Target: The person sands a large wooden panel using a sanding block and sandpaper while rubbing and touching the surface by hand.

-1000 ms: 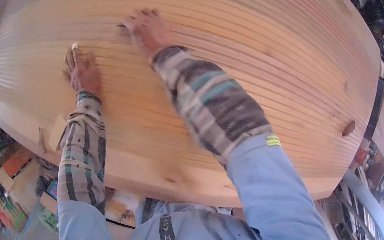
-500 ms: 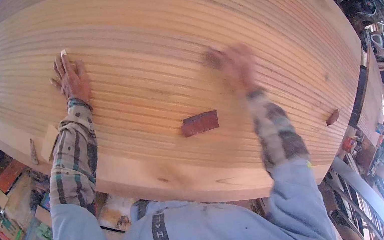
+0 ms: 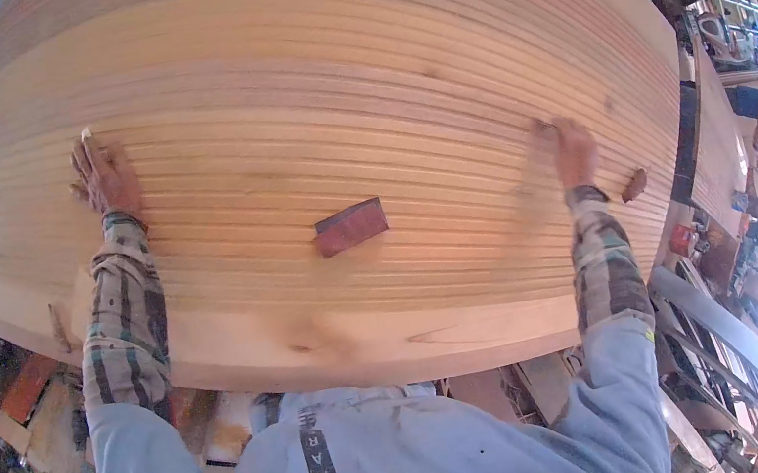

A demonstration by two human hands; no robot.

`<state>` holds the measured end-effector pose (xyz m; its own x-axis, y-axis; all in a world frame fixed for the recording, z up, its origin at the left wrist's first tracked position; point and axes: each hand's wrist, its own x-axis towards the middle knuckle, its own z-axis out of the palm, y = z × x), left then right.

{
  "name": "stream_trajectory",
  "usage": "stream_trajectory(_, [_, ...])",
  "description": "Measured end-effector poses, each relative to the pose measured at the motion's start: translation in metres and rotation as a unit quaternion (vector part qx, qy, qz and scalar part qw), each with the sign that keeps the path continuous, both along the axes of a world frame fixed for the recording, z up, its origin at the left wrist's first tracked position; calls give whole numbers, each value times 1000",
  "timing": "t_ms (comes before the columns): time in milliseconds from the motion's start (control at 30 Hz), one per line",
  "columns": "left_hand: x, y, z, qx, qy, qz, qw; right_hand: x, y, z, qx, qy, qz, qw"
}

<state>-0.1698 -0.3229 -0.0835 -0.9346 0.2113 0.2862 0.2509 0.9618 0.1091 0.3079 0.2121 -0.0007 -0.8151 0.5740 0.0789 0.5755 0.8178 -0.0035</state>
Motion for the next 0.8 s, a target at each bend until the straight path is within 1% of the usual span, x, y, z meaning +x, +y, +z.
stream_trajectory(33, [3,-1,0,-16,1,8,1000,4,0,-1,0,-3,-1,1000])
stream_trajectory(100, [0,-1,1,-7,10,4,1000,-12,-6,-18,-49,117,82,988])
stream_trajectory(133, [2,-3,0,-3,11,-4,1000,-59,-41,-19,-67,100,123,985])
stream_trajectory(200, [2,-6,0,-5,6,-9,1000,-156,-115,-40,-46,230,242,941])
stream_trajectory(233, [-2,-5,-1,-2,5,-8,1000,-201,-148,-40,-41,129,249,959])
stream_trajectory(300, [-11,-12,-6,5,17,-21,1000,-266,-193,-49,-73,174,246,951])
stream_trajectory(333, [-10,-11,-8,16,22,-30,999,-265,-193,-48,-75,172,238,953])
stream_trajectory(400, [-1,-8,2,22,0,-32,999,-262,-181,-52,-134,258,237,927])
stream_trajectory(433, [0,-4,8,32,-13,-24,999,-238,-158,-60,-187,261,213,923])
stream_trajectory(467, [-2,-7,4,35,-15,-25,999,-193,-130,-47,-131,200,190,952])
stream_trajectory(500, [-7,-12,-4,33,8,-31,999,-147,-103,-31,-71,133,170,974])
stream_trajectory(533, [-10,-13,-10,31,31,-36,998,-102,-75,-16,-11,65,155,986])
stream_trajectory(567, [-11,-11,-13,33,30,-35,998,-61,-55,-4,9,126,123,984])
stream_trajectory(600, [-11,-10,-14,29,27,-31,999,-14,-6,-19,1,111,99,989])
stream_trajectory(633, [-11,-13,-13,22,26,-24,999,16,16,-21,8,146,38,989])
stream_trajectory(733, [-7,-10,-10,-14,33,-13,999,-14,6,-27,-29,125,90,988])
stream_trajectory(767, [-6,-9,-9,-20,32,-9,999,-56,-27,-29,-52,139,143,978])
stream_trajectory(800, [-6,-8,-7,-5,26,-17,1000,-105,-73,-28,-47,150,150,976])
